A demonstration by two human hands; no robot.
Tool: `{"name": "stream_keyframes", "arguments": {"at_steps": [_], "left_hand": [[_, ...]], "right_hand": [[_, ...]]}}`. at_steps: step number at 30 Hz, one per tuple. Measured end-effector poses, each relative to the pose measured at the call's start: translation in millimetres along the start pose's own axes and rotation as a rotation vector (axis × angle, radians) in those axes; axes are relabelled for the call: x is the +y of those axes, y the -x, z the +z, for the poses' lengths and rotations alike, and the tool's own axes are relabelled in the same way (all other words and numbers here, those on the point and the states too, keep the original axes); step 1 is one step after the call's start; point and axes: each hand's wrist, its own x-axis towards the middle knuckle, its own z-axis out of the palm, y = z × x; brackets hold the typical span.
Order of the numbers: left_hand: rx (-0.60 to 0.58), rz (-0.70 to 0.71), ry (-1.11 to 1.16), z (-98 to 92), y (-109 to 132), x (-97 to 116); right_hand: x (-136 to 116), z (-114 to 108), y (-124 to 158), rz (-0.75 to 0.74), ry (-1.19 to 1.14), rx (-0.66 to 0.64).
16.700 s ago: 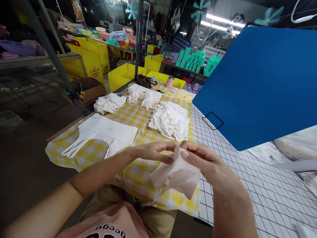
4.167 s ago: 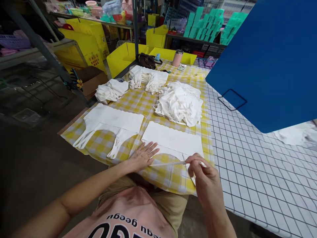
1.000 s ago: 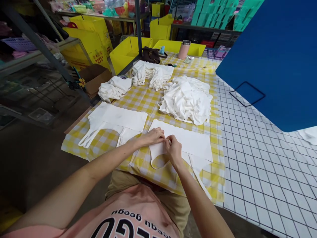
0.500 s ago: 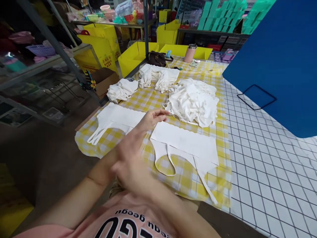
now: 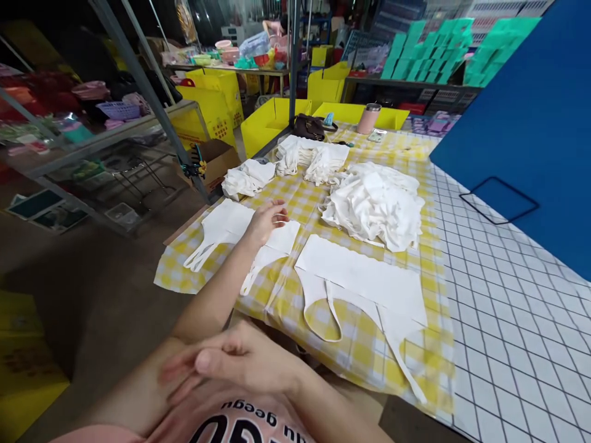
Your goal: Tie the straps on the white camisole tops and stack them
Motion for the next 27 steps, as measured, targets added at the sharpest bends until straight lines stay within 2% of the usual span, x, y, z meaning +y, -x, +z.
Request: {"name": "stream_keyframes", "arguments": {"at_steps": [1, 2, 3, 4, 5, 6, 9, 11, 13, 17, 20, 24, 27], "left_hand": [[0.021, 0.107, -0.222, -3.8, 0, -1], [0.042, 0.211, -0.452, -7.7, 0, -3], [0.046, 0.299, -0.665, -10.9, 1, -7], [0.019, 0.359, -0.842, -12.7, 2, -11], [-0.036, 0.395, -0.977, -12.5, 4, -17], [-0.113, 0.416, -1.072, -10.0, 7, -24], [-0.370, 0.485, -1.205, 11.1, 16, -49], [-0.521, 0.548, -1.244, 31.1, 23, -66], [-0.652, 0.581, -1.270, 49.6, 30, -82], [-0.844, 0.544, -1.319, 68.6, 40, -108], [-0.856, 0.534, -1.345, 69.4, 43, -118], [-0.871, 0.496, -1.354, 67.9, 42, -118], [-0.881, 0.482, -1.353, 68.4, 41, -116]], "right_hand": [[-1, -5, 4, -0.009, 0.024, -0.003], [1, -16, 8, -0.021, 0.111, 0.130], [5, -32, 14, -0.018, 0.257, 0.386], [11, -51, 20, 0.051, 0.418, 0.637], [21, -70, 27, 0.143, 0.576, 0.829], [32, -88, 35, 0.243, 0.731, 0.939], [69, -118, 60, 0.490, 1.152, 0.988], [86, -118, 74, 0.607, 1.331, 0.947], [95, -112, 81, 0.686, 1.406, 0.910], [97, -105, 82, 0.685, 1.371, 0.907], [94, -106, 81, 0.612, 1.191, 1.000], [86, -101, 79, 0.462, 0.625, 1.102], [76, -84, 78, 0.340, 0.254, 1.144]]}}
